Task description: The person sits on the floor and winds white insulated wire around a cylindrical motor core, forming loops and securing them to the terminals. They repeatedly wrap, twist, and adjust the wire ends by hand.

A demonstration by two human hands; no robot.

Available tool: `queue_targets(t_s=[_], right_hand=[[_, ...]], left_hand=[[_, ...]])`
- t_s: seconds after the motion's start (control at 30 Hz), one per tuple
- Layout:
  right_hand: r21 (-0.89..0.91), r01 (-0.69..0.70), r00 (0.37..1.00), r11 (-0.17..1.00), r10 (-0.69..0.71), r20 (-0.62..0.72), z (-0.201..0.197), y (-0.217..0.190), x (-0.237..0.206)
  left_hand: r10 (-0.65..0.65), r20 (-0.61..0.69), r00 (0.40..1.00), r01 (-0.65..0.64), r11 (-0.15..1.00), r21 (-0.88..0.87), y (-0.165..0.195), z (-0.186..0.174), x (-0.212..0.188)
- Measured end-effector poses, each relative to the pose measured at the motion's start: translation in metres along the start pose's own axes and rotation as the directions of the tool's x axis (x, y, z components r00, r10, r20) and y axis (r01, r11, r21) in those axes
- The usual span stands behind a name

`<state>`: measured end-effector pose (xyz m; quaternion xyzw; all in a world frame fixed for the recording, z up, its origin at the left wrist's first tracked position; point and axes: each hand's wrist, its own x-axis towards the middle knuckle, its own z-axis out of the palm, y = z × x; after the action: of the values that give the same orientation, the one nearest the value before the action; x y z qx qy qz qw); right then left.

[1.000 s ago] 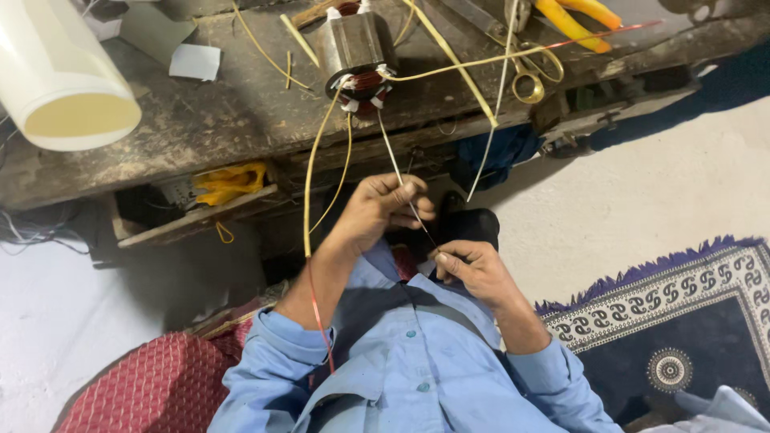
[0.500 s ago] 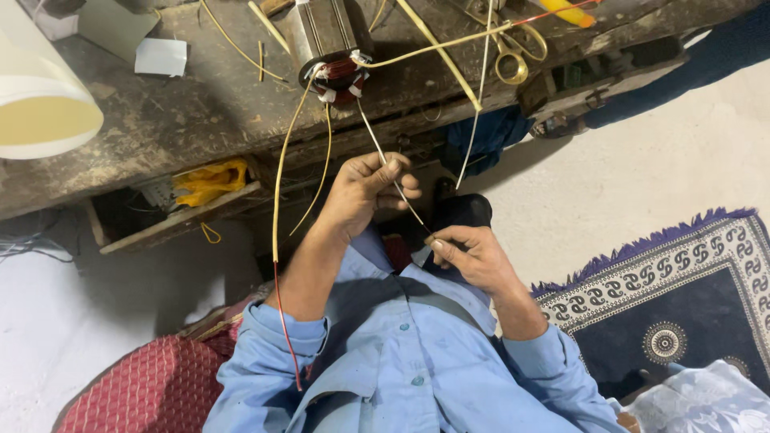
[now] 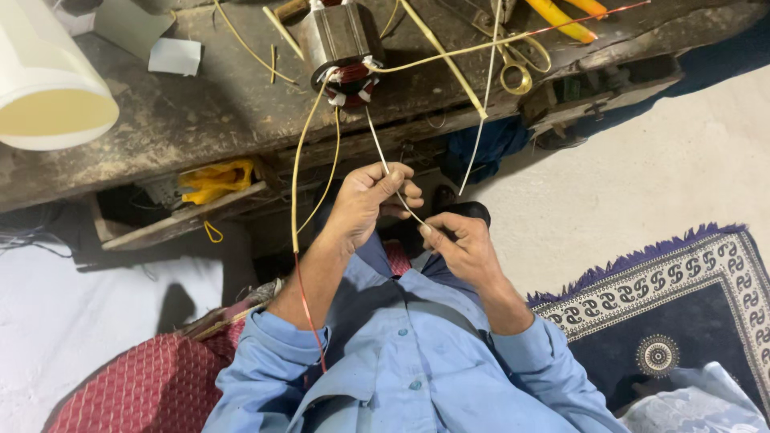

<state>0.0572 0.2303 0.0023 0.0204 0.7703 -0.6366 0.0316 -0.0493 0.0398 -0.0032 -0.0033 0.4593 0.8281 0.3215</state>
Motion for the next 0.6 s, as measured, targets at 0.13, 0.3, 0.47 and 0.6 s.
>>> queue_targets(t_s=[0.13, 0.3, 0.47, 0.6], right_hand=[[-0.071, 0.091, 0.993, 0.993, -0.096, -0.068, 0.005, -0.013, -0.002], [-0.251, 0.217, 0.963, 0.943, -0.249, -0.104, 0.008, -0.022, -0.005], [-0.306, 0.224, 0.949, 0.925, -0.279, -0.150, 0.012, -0.029, -0.004], [-0.380, 0.271, 0.915, 0.885, -0.359, -0.183, 0.013, -0.032, -0.005]], left_hand=[[0.058, -0.049, 0.997, -0.061, 0.997, -0.050, -0.010, 0.004, -0.005], [0.034, -0.065, 0.997, -0.038, 0.997, -0.060, -0.016, 0.006, -0.008], [0.130, -0.042, 0.991, -0.133, 0.987, -0.091, 0.005, -0.012, 0.010], [0.076, -0.080, 0.994, -0.082, 0.993, -0.080, 0.002, -0.009, 0.011]])
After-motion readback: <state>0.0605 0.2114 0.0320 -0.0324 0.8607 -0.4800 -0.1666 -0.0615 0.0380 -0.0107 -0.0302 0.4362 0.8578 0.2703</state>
